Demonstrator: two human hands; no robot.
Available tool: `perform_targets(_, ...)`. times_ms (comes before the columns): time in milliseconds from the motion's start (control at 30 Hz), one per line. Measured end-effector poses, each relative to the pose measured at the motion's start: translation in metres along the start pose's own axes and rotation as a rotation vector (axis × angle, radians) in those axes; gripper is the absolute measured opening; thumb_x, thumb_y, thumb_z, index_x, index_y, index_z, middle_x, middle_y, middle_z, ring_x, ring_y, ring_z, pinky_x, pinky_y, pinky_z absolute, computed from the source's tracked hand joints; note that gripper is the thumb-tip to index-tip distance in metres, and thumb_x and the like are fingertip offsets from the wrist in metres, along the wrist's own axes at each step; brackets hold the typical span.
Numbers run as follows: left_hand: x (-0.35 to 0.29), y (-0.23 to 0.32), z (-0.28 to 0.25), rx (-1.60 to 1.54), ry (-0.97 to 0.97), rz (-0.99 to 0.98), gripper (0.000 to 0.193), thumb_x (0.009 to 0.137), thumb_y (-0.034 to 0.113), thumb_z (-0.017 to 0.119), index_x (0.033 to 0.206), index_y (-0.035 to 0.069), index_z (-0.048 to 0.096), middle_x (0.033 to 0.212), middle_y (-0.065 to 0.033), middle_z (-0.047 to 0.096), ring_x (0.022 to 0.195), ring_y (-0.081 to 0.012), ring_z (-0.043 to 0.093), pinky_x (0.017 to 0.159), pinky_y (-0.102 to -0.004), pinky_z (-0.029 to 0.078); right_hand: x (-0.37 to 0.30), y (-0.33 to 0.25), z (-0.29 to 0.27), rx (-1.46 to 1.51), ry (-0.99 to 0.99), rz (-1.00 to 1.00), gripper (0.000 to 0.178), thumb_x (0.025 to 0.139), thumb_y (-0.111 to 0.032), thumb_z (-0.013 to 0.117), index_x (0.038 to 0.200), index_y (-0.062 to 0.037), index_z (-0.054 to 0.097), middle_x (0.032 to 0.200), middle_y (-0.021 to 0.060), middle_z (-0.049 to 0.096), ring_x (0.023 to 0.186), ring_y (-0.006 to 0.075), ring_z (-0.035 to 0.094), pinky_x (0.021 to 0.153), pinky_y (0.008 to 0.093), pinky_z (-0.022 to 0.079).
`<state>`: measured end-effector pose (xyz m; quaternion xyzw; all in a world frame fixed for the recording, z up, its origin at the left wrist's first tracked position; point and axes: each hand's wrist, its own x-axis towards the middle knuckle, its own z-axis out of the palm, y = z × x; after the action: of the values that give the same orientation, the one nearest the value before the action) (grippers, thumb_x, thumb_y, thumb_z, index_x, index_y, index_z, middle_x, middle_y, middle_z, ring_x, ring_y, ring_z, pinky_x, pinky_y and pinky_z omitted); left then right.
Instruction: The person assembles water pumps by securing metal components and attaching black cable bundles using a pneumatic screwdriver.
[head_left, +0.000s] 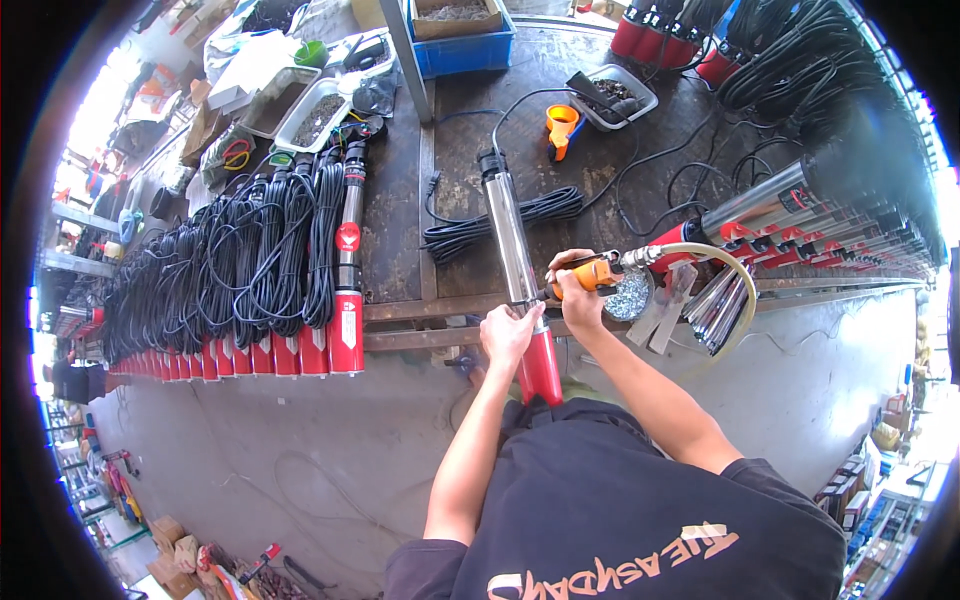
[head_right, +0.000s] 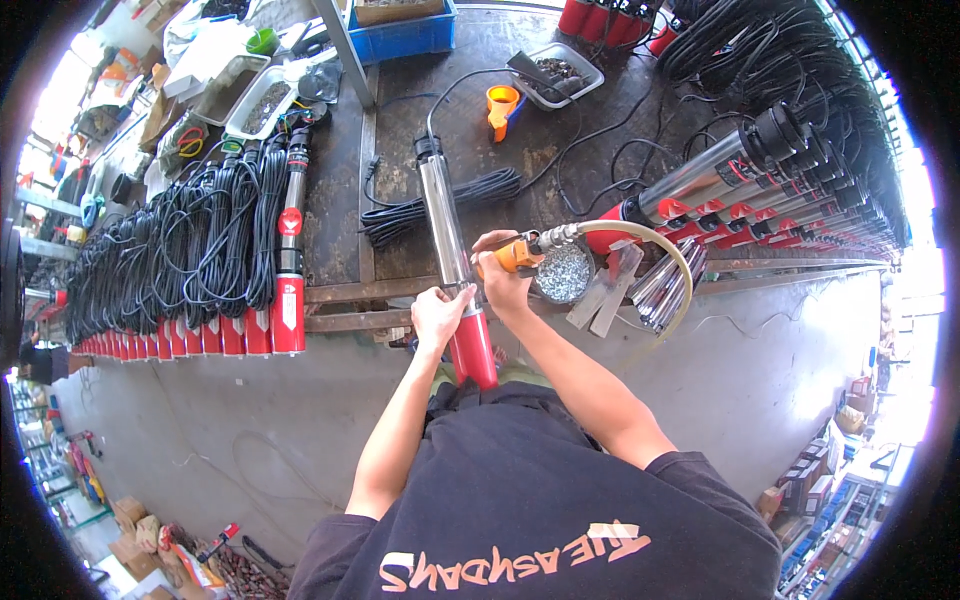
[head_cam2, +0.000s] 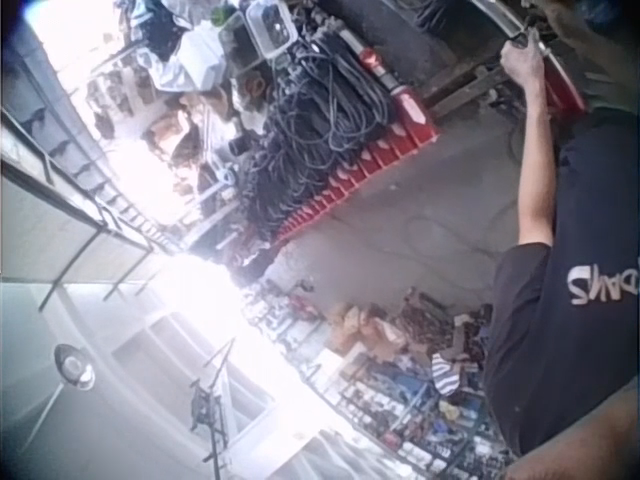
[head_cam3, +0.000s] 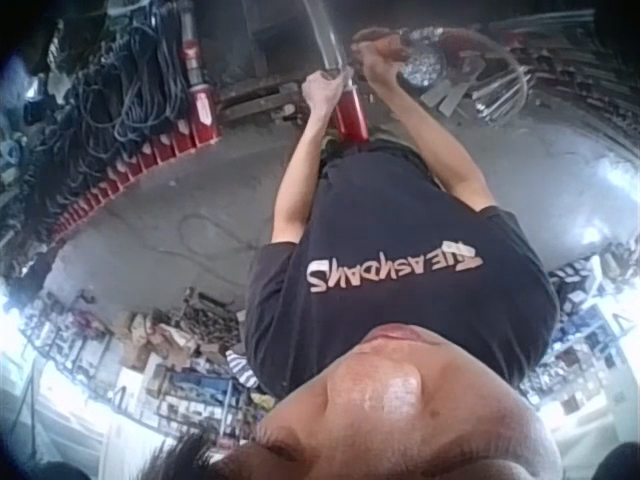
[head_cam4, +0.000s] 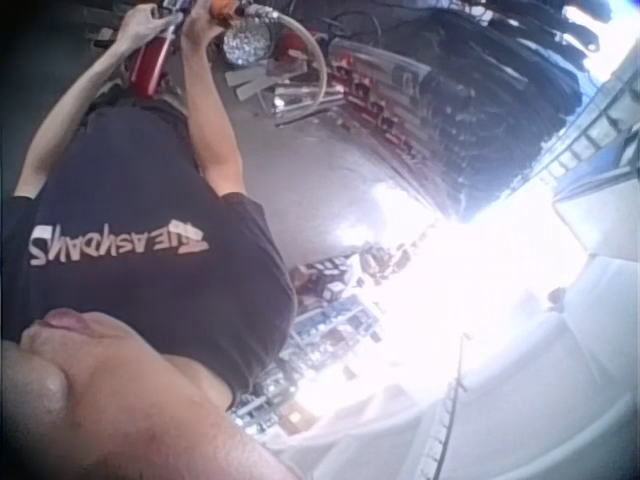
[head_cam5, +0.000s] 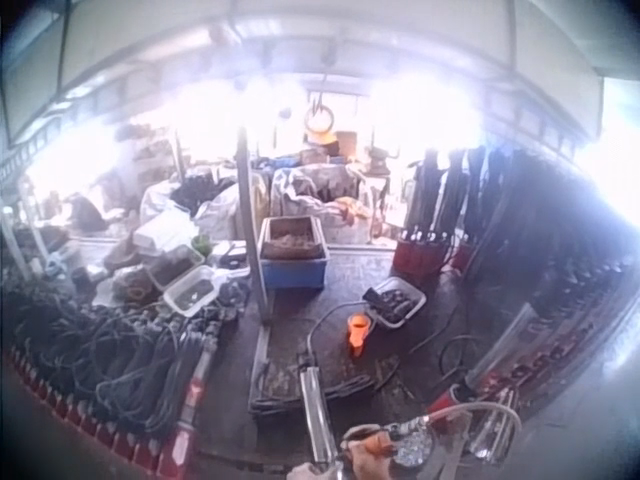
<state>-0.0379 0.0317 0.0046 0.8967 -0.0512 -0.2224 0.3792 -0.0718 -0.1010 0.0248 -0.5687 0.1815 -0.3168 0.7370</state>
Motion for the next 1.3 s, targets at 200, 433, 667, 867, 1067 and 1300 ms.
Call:
perform_targets(200, 0.0, -0.004, 0.011, -0.014, 0.086, 0.025, 0.053, 0.071, 0.05, 0.084, 0.067, 0.001, 0.065, 0.071, -0.0189, 0.069, 0.071, -0.0338, 0.069, 0.069, -0.0423, 0.054, -0.01, -0.001, 0.001, 0.022, -0.219, -0.118, 0.016, 0.093, 0.002, 0.056, 0.104, -0.0068, 0.05, 0.097, 0.0068, 0.059, 0.078, 0.0104, 0.055, 0.073, 0.0257, 0.05)
perform_targets(433, 0.0, 0.005, 0.009, 0.046, 0.06, 0.023, 0.057, 0.073, 0.056, 0.082, 0.077, 0.001, 0.07, 0.08, -0.02, 0.072, 0.079, -0.0347, 0.072, 0.076, -0.043, 0.056, -0.005, -0.003, 0.0, 0.037, -0.154, -0.121, 0.014, 0.088, 0.003, 0.059, 0.101, -0.0027, 0.058, 0.09, 0.0048, 0.063, 0.079, 0.0101, 0.061, 0.072, 0.0254, 0.051)
perform_targets(667, -0.016, 0.005, -0.003, 0.071, 0.146, -0.033, 0.063, 0.071, 0.061, 0.082, 0.075, -0.001, 0.07, 0.079, -0.0214, 0.072, 0.079, -0.0344, 0.073, 0.077, -0.0433, 0.057, -0.018, -0.048, -0.025, 0.062, 0.141, -0.322, 0.026, 0.09, -0.008, 0.052, 0.115, -0.0009, 0.053, 0.111, 0.0126, 0.062, 0.094, 0.0168, 0.062, 0.089, 0.0325, 0.05)
perform_targets(867, -0.025, -0.01, -0.002, 0.002, 0.392, 0.032, 0.055, 0.075, 0.052, 0.081, 0.084, 0.001, 0.061, 0.089, -0.0177, 0.066, 0.085, -0.034, 0.064, 0.079, -0.0448, 0.05, -0.018, -0.012, -0.087, 0.458, 0.615, 0.353, 0.061, 0.093, -0.064, 0.052, 0.096, -0.0036, 0.062, 0.08, 0.0067, 0.067, 0.067, 0.0168, 0.061, 0.065, 0.0288, 0.051)
perform_targets(1067, -0.019, 0.008, 0.028, 0.309, 0.577, 0.093, 0.092, 0.079, 0.048, 0.078, 0.142, -0.002, 0.035, 0.133, -0.0245, 0.046, 0.118, -0.041, 0.049, 0.101, -0.0516, 0.04, 0.026, 0.016, -0.116, 0.99, 0.763, 0.737, 0.071, 0.087, -0.068, 0.047, 0.088, 0.0006, 0.065, 0.074, 0.0105, 0.068, 0.06, 0.0202, 0.062, 0.055, 0.0305, 0.054)
perform_targets(1300, 0.007, 0.003, -0.014, 0.215, 0.174, -0.207, 0.087, 0.062, 0.025, 0.083, 0.131, -0.001, 0.036, 0.118, -0.0275, 0.057, 0.113, -0.0427, 0.059, 0.097, -0.0493, 0.051, 0.044, 0.04, -0.106, 0.863, 0.628, 0.774, 0.052, 0.096, -0.048, 0.05, 0.093, -0.0012, 0.072, 0.076, 0.0061, 0.069, 0.061, 0.0135, 0.061, 0.056, 0.0273, 0.052)
